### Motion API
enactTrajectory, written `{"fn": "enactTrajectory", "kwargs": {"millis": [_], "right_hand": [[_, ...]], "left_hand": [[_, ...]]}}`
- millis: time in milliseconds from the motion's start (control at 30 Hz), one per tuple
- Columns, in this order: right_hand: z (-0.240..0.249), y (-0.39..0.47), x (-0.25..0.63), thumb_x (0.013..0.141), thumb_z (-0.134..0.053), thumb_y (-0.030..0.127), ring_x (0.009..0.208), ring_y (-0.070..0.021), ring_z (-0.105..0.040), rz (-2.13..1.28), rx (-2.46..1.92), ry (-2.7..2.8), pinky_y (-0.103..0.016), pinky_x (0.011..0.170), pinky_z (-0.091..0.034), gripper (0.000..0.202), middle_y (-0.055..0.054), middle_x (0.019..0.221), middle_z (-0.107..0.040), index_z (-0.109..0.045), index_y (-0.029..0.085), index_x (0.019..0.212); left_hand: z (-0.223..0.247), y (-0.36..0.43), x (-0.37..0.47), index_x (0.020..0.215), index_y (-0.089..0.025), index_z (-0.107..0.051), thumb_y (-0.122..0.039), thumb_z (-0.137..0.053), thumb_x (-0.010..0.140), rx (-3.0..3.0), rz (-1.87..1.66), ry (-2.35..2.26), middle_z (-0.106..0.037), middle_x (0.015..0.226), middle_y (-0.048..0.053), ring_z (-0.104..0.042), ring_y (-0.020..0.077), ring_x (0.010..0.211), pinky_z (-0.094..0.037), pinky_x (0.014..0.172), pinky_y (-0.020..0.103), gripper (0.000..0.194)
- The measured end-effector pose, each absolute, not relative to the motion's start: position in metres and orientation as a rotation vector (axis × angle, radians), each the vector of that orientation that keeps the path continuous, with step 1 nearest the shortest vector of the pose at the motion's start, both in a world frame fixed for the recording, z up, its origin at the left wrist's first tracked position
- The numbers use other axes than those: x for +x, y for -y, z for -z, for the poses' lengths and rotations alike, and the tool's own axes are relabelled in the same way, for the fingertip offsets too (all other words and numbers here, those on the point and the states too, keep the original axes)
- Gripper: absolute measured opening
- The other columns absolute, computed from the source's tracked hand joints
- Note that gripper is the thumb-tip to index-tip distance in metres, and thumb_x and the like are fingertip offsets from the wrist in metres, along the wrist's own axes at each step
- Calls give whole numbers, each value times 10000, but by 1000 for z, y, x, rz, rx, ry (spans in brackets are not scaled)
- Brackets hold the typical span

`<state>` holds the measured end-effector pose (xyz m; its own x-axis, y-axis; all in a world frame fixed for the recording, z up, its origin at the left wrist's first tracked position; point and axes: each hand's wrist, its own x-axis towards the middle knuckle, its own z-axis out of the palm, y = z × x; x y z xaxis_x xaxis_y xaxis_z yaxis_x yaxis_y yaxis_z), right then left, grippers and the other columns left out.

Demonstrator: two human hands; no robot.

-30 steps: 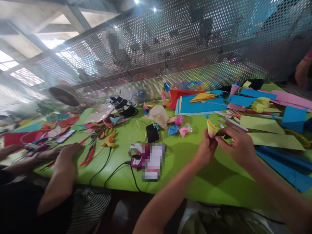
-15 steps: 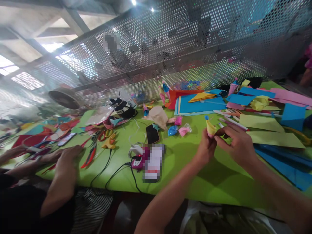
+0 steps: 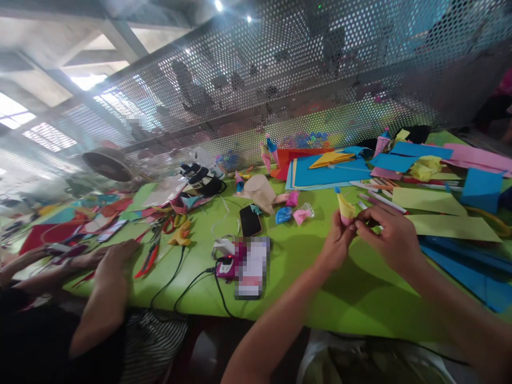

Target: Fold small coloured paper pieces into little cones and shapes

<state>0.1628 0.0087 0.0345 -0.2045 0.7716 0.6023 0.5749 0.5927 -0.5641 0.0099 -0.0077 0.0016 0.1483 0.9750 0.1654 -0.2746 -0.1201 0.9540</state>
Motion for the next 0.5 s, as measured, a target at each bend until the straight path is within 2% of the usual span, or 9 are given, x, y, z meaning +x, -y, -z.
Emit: {"fn": "enactTrajectory", "kwargs": {"millis": [167,300,500], "right_hand": [[-36,-9,165,944,-655,248,741,-183,-660,-343,-1051,1894,-311,647,-487,106,-11,812,-706,-673,238,839],[-35,-10,165,940,-651,257,735,-183,-657,-421,-1044,1861,-314,655,-491,108,-9,803,-694,-668,238,835],[-35,-12,165,927,-642,280,740,-197,-661,-542,-1056,1813,-338,680,-498,113,-18,807,-702,-678,234,831]], "left_hand": [[-6,11,10,1336,-249,-492,-554,-687,977,1152,-1283,-840,-573,1244,69,-541,213,1136,-471,1035,368,510],[-9,13,10,1340,-242,-508,-489,-644,1017,1185,-1281,-890,-579,1153,54,-539,181,988,-500,921,326,429],[-9,12,10,1261,-213,-537,-521,-615,1028,1181,-1288,-900,-562,1049,41,-523,164,884,-508,873,325,394]]}}
